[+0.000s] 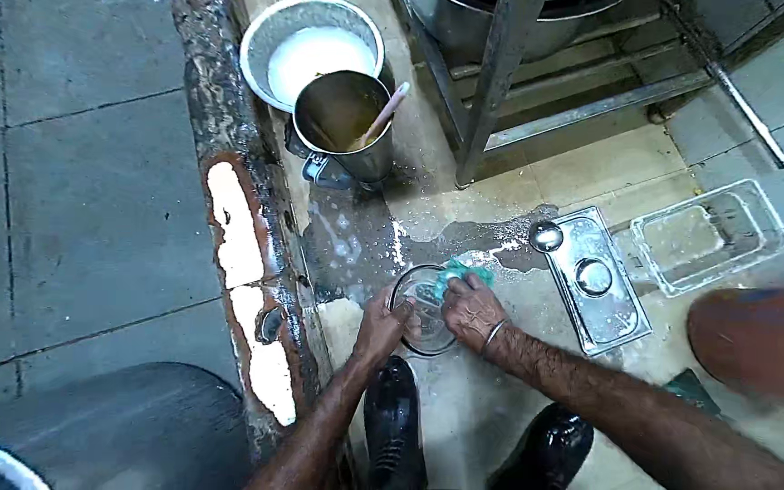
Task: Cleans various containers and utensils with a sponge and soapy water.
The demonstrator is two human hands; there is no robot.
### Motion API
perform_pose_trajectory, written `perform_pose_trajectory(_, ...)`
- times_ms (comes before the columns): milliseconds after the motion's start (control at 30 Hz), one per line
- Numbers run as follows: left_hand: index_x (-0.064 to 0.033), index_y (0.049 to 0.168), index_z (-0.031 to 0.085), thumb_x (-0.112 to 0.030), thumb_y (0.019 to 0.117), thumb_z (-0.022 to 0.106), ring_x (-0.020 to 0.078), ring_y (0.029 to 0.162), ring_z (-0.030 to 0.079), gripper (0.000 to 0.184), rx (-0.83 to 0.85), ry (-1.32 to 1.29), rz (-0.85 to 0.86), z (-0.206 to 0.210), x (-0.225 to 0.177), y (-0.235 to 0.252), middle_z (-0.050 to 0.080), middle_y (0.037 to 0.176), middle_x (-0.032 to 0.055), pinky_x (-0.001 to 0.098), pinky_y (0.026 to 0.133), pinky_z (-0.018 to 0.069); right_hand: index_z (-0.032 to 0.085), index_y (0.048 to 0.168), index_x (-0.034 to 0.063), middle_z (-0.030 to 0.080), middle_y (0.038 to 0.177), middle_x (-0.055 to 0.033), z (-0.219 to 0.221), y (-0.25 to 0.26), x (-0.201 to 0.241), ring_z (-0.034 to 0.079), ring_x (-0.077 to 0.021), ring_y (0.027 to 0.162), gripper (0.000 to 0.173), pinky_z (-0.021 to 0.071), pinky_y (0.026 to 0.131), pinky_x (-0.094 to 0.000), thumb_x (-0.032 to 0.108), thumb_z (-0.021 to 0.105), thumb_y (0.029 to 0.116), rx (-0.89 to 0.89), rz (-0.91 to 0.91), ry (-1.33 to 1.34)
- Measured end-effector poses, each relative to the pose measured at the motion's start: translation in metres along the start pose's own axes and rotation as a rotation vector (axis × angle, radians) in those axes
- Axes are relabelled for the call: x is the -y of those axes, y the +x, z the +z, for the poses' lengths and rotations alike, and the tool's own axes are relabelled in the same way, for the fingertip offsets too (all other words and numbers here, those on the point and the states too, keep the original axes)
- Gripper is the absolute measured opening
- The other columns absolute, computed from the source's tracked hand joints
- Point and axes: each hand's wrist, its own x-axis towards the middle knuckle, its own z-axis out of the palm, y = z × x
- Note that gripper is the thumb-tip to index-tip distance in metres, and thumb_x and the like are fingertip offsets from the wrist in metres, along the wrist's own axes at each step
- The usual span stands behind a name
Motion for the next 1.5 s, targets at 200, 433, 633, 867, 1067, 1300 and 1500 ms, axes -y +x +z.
perform_pose_trajectory(200,-0.0065,0.136,0.062,-0.028,0.1037,0.057,0.0235,0.084,0.069,0.039,-0.142,0.287,0.188,0.006,0.019,-0.005,0.071,0.1,0.0129,0.049,0.081,0.0566,0.074,0.102,0.0013,0.071,0.1,-0.0159,-0.015,0.01,0.056,0.067,-0.0272,0.097,0.017,0.0524,0.088,-0.0484,0.011,0.068,0.0901,0.25,0.653,1.085)
perform_pose_trajectory(433,-0.0065,0.149,0.05,-0.061,0.1021,0.042,0.0173,0.11,0.069,0.072,-0.279,0.126,0.313,0.03,0.019,-0.018,0.068,0.127,0.0127,0.0429,0.097,0.0568,0.057,0.136,0.0108,0.066,0.115,-0.0112,-0.038,0.05,0.059,0.064,-0.022,0.095,0.035,0.0552,0.08,-0.0442,0.011,0.062,0.1013,-0.591,1.28,2.1)
perform_pose_trajectory(633,-0.0019,0.145,0.052,-0.063,0.1016,0.046,0.0063,0.098,0.069,0.075,-0.323,0.079,0.465,0.018,0.014,-0.017,0.07,0.119,0.008,0.0305,0.089,0.0591,0.068,0.122,-0.0015,0.071,0.105,-0.0139,-0.023,0.035,0.054,0.068,-0.0188,0.089,0.024,0.0579,0.081,-0.0397,0.006,0.063,0.0992,-0.345,0.726,1.627)
perform_pose_trajectory(867,-0.0118,0.141,0.061,-0.036,0.1035,0.057,0.0184,0.075,0.072,0.044,-0.115,0.468,0.371,-0.015,0.004,-0.012,0.074,0.101,0.0094,0.0453,0.073,0.0619,0.072,0.107,0.0018,0.071,0.112,-0.0179,-0.021,0.006,0.028,0.064,-0.039,0.115,0.02,0.0485,0.094,-0.0594,0.009,0.055,0.0996,0.372,0.009,0.234)
perform_pose_trajectory(1067,-0.0074,0.123,0.068,-0.038,0.1086,0.05,0.0174,0.07,0.062,0.038,0.242,0.31,-0.073,-0.005,-0.025,0.017,0.067,0.085,0.0103,0.0371,0.067,0.0552,0.076,0.084,0.0116,0.075,0.101,-0.004,0.012,0.003,-0.036,0.066,-0.0273,0.118,0.015,0.0465,0.106,-0.0554,0.007,0.064,0.0914,-0.227,-0.435,-0.134)
perform_pose_trajectory(1300,-0.0117,0.132,0.068,-0.028,0.1023,0.065,0.0181,0.075,0.067,0.034,0.039,0.226,0.078,-0.005,-0.002,0.014,0.073,0.099,0.0098,0.0415,0.072,0.0578,0.077,0.099,0.0061,0.074,0.104,-0.013,0.009,-0.012,0.021,0.065,-0.0358,0.112,0.014,0.0483,0.098,-0.0573,0.011,0.068,0.0896,0.125,0.181,0.226)
perform_pose_trajectory(1500,-0.0146,0.137,0.065,-0.032,0.1034,0.062,0.0164,0.081,0.07,0.038,-0.004,0.225,0.196,-0.01,0.013,-0.002,0.074,0.106,0.0072,0.0416,0.077,0.0587,0.078,0.11,0.0058,0.076,0.104,-0.0139,-0.003,-0.001,0.062,0.071,-0.0257,0.1,0.021,0.0547,0.093,-0.0488,0.01,0.065,0.0938,0.093,0.587,1.068)
